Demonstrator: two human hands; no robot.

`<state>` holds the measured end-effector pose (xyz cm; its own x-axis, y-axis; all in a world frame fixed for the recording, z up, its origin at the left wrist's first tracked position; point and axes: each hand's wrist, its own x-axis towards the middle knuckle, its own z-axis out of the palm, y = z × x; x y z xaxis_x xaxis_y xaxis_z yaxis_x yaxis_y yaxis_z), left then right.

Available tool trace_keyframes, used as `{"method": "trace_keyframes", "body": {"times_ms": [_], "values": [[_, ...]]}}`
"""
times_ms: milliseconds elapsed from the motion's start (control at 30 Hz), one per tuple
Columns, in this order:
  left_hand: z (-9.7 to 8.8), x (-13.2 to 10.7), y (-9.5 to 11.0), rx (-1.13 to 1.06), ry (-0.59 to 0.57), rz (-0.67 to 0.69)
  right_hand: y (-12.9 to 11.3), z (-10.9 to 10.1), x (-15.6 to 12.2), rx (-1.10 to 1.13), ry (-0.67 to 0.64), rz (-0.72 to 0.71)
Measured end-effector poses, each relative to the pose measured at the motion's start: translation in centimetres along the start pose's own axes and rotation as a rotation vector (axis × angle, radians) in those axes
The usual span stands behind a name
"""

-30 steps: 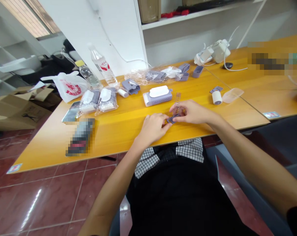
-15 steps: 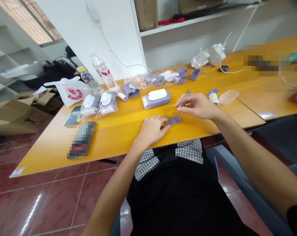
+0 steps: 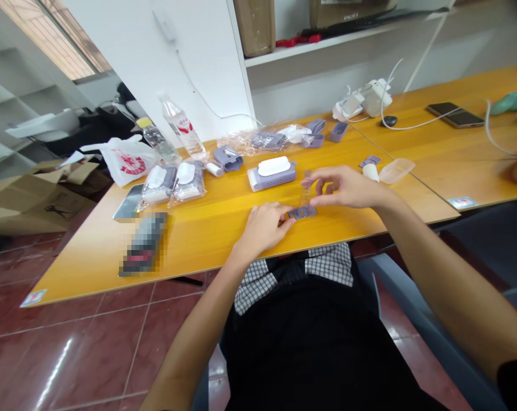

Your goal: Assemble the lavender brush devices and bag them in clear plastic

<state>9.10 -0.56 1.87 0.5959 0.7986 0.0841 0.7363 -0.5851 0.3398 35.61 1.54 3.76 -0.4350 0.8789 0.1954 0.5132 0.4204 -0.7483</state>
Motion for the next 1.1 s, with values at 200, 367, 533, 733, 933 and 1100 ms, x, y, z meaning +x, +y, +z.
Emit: {"method": "trace_keyframes", "body": {"times_ms": [200,367,533,733,933,1100], "values": [[0.2,0.0,0.3,0.044,0.041,-0.067,1.9,0.6,0.7,-0.2,-0.214,0.018],[0.5,0.0,0.2,0.051,0.06,-0.071,2.6,1.1,0.9,-0.271,-0.187,-0.014],[0.8,-0.1,0.1,0.077,0.088,-0.1,2.7,1.1,0.8,-0.341,-0.149,0.018],[1.1,-0.1,-0.3,0.088,0.101,-0.075,3.7,-0.2,0.5,-0.477,-0.048,0.167],[1.3,0.0,-0.5,0.106,0.102,-0.049,5.2,-0.8,0.4,-0.539,0.041,0.193],[1.3,-0.1,-0.4,0.115,0.097,-0.051,5.4,-1.2,0.3,-0.462,0.044,0.189]]}}
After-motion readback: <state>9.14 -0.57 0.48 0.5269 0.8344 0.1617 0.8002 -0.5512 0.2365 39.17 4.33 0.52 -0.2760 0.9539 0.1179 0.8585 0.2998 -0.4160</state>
